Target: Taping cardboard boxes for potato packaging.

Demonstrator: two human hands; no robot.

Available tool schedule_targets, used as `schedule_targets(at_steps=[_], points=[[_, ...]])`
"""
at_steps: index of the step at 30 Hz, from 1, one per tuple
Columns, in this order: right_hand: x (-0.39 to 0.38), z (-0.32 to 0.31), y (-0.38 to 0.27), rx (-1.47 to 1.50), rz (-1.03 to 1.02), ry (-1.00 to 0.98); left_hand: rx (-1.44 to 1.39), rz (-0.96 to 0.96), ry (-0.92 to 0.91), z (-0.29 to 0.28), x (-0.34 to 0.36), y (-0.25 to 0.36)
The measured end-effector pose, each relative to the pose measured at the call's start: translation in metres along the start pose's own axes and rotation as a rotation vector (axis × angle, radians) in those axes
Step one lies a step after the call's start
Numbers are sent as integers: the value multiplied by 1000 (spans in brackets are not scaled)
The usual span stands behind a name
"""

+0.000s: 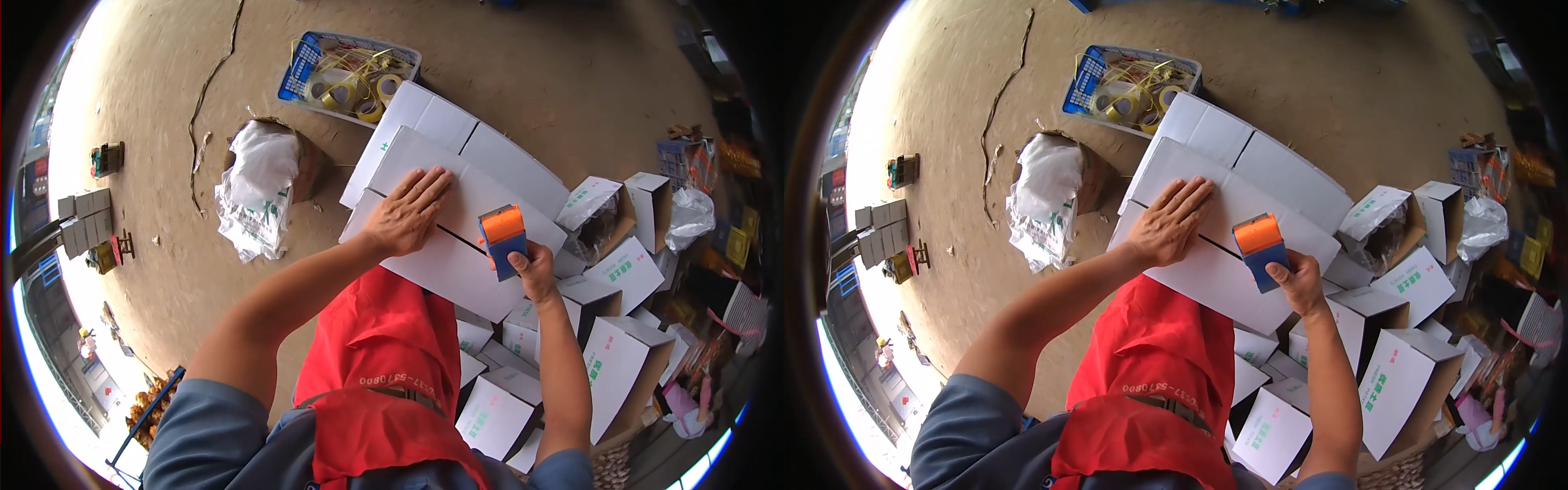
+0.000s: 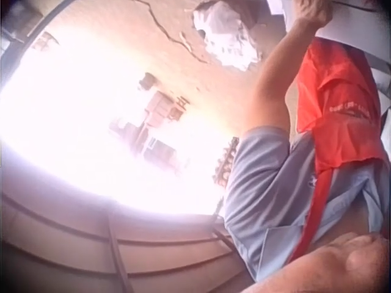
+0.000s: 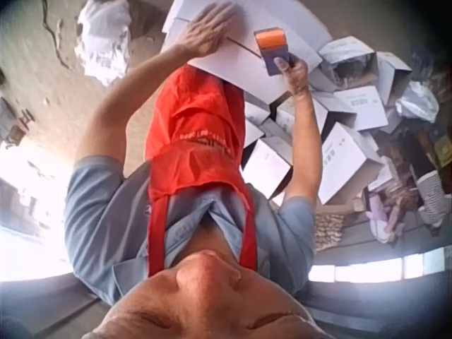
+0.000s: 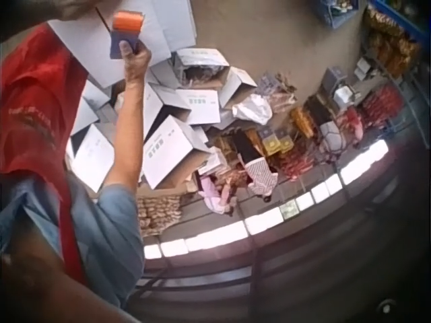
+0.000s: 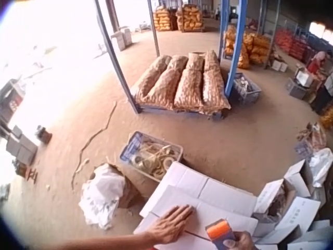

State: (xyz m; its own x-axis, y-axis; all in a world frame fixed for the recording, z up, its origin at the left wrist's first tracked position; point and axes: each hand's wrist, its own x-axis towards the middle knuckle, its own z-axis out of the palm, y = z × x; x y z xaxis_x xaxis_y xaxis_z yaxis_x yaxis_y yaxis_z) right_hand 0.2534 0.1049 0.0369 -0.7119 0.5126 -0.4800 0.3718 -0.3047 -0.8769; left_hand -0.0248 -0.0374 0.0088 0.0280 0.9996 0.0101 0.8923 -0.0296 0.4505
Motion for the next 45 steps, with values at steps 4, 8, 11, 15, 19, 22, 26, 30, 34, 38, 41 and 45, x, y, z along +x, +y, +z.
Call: schedule_targets(at_steps=[4, 8, 11, 15, 19, 22, 26, 30, 34, 38, 41, 45], points=[[3, 26, -34, 196, 71, 7, 2, 1, 38, 2, -3, -3], [-1, 21, -18, 210, 54, 86, -31, 16, 62, 3, -2, -4], [5, 24, -15, 181, 5, 126, -43, 25, 78, 3, -5, -6], [10, 30, -9, 286, 14, 25, -79, 30, 36, -6, -4, -6], [19, 55, -14, 248, -6, -77, -92, 35, 74, -5, -6, -9], [31, 58, -13, 90, -69, -96, -104, 40, 83, -2, -6, -10], [40, 61, -12, -235, -297, -128, -167, 48, 58, -3, -5, -13], [41, 61, -13, -280, -317, -188, -312, 66, 144, -9, -7, -18], [41, 54, 2, -290, -384, -183, -820, -238, 44, -48, -14, -8], [42, 66, -16, -285, -431, -165, -1147, -595, -122, -66, -27, -6], [44, 70, -19, -270, -445, -155, -1400, -621, -430, -73, -29, -4], [45, 61, -3, -304, -493, -170, -1447, -550, -382, -64, -29, -1]])
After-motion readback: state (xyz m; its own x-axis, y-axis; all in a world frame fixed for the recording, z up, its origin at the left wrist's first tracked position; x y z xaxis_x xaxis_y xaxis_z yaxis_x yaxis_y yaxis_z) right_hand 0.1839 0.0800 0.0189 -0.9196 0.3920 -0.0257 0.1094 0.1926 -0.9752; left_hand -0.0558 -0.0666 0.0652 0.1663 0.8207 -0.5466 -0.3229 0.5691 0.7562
